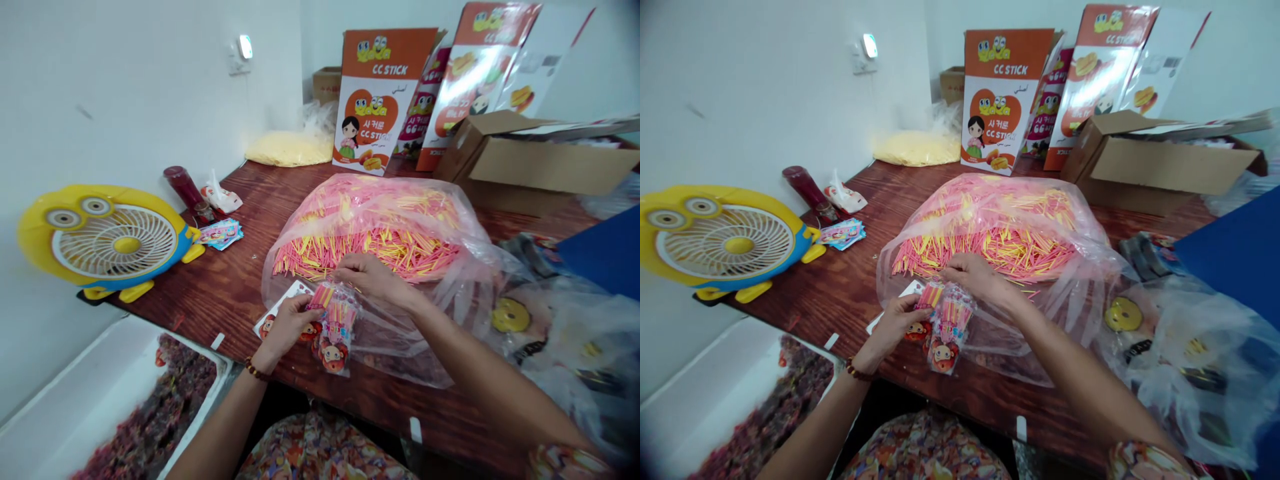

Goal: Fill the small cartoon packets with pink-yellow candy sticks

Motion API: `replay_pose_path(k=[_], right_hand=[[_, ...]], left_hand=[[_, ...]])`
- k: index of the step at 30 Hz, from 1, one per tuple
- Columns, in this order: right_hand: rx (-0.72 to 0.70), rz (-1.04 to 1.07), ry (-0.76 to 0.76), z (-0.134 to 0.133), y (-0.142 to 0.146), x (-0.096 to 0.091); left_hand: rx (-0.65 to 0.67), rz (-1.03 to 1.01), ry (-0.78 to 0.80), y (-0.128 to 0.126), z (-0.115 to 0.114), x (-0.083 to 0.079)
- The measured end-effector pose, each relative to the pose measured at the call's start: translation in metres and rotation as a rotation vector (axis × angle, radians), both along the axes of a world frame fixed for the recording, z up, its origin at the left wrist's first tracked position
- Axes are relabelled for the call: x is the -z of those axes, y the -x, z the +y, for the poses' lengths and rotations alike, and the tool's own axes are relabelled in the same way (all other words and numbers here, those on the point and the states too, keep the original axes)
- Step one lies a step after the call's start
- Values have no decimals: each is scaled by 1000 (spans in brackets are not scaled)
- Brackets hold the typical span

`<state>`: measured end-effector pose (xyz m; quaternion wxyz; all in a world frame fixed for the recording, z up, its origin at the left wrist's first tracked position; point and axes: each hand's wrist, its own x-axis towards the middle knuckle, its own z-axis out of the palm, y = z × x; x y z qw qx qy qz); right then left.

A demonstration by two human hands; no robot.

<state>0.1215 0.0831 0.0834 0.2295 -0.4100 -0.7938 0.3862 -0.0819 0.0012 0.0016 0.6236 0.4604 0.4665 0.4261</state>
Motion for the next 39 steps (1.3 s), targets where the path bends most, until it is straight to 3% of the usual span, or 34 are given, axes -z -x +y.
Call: replay_pose_path(k=[7, 12, 19, 28, 35, 39], right_hand=[[-189, -214, 4, 10, 1, -18], [-198, -333, -38, 13, 4, -14], [-182, -488, -210, 4, 4, -13], [-130, -263, -81, 1, 0, -4], [-164, -317, -115, 3, 1, -3], [-142, -247, -91, 0, 3, 0]], left_hand=[[8, 59, -15, -1, 4, -2], [4, 130, -47, -1, 5, 0], [14, 215, -149, -2, 6, 1], [17, 112, -114, -2, 8, 3], [-26, 187, -160, 0, 9, -1], [-17, 114, -81, 0, 9, 0]])
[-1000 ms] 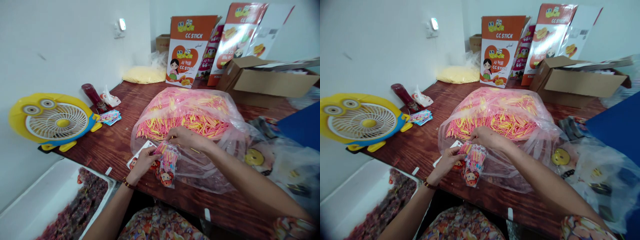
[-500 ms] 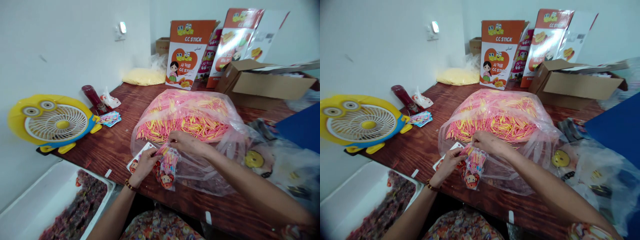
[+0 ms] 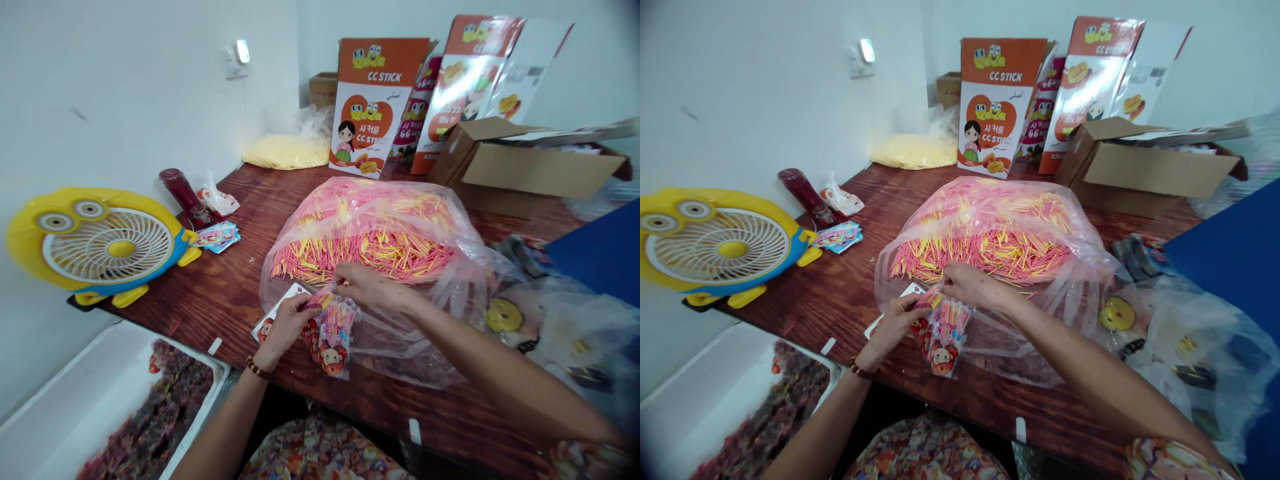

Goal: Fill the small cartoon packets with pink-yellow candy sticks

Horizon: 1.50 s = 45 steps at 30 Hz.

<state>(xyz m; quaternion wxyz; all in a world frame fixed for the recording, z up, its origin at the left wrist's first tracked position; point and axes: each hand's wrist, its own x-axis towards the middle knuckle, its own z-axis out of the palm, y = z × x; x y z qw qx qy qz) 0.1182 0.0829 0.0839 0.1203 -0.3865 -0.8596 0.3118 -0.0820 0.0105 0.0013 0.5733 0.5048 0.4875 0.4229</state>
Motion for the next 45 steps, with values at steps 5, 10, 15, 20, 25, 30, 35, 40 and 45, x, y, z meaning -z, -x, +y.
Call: replay_pose_path(k=[5, 10, 15, 20, 25, 30, 35, 40, 45], right_hand=[[71, 246, 68, -2, 0, 5], [81, 319, 104, 2, 0, 8], [113, 285, 146, 4, 0, 14], [184, 330, 178, -2, 3, 14], [364, 738, 314, 2, -2, 3], [549, 1030, 414, 6, -15, 13], [496, 780, 499, -25, 8, 52], [349, 777, 426, -42, 33, 69], [302, 701, 472, -36, 30, 66]], left_hand=[[16, -120, 77, 2, 1, 7], [15, -145, 89, 3, 0, 9], [-2, -131, 91, 3, -1, 5], [-2, -170, 124, -1, -1, 2], [-7, -276, 141, 1, -3, 4], [-76, -358, 230, 7, -6, 6], [-185, -324, 191, 1, -4, 6], [-158, -321, 188, -6, -7, 1], [-102, -331, 211, -5, -13, -7]])
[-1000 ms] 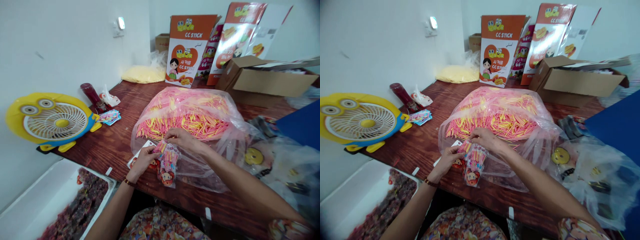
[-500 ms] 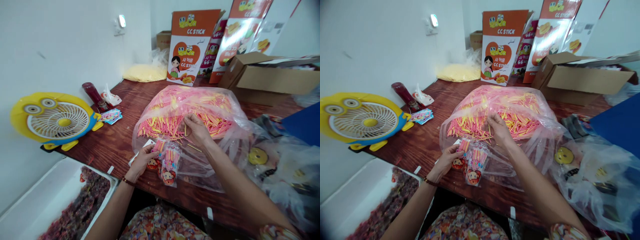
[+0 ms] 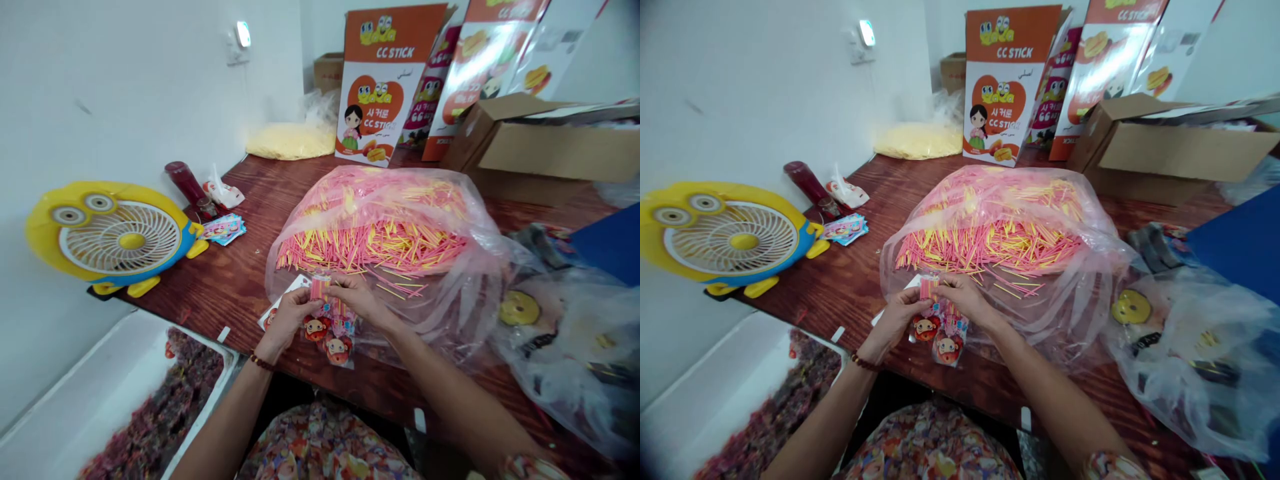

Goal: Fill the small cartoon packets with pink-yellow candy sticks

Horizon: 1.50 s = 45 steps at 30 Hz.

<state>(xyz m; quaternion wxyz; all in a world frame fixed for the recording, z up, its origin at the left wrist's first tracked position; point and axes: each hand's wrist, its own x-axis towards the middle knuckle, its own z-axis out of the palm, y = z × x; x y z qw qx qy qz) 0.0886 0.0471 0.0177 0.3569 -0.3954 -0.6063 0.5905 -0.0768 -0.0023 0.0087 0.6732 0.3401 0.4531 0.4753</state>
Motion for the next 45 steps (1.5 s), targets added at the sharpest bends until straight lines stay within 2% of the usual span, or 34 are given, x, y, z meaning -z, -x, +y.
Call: replay_pose_path(k=[7, 17, 20, 24, 27, 31, 35, 40, 42, 45], right_hand=[[25, -43, 15, 0, -9, 5], [88, 47, 95, -3, -21, 0], [50, 46, 102, -6, -24, 4], [19, -58, 161, -19, -39, 27], [100, -128, 197, -34, -49, 51], [273, -297, 105, -47, -50, 69], [380, -469, 70, -57, -54, 64], [326, -622, 92, -66, -66, 59], [315, -619, 134, -66, -68, 63], [303, -500, 185, -64, -67, 72]], left_hand=[[-16, 75, -41, -6, 1, -1], [81, 165, -50, -2, 3, -6], [97, 272, -83, 0, 5, -6], [198, 459, -184, -4, -7, 7], [145, 745, -347, -11, -21, 23], [159, 1112, -520, -21, -27, 40], [245, 1259, -526, -28, -19, 43], [287, 1290, -499, -33, -13, 39], [293, 1324, -478, -36, -11, 38], [285, 1406, -403, -42, -8, 37]])
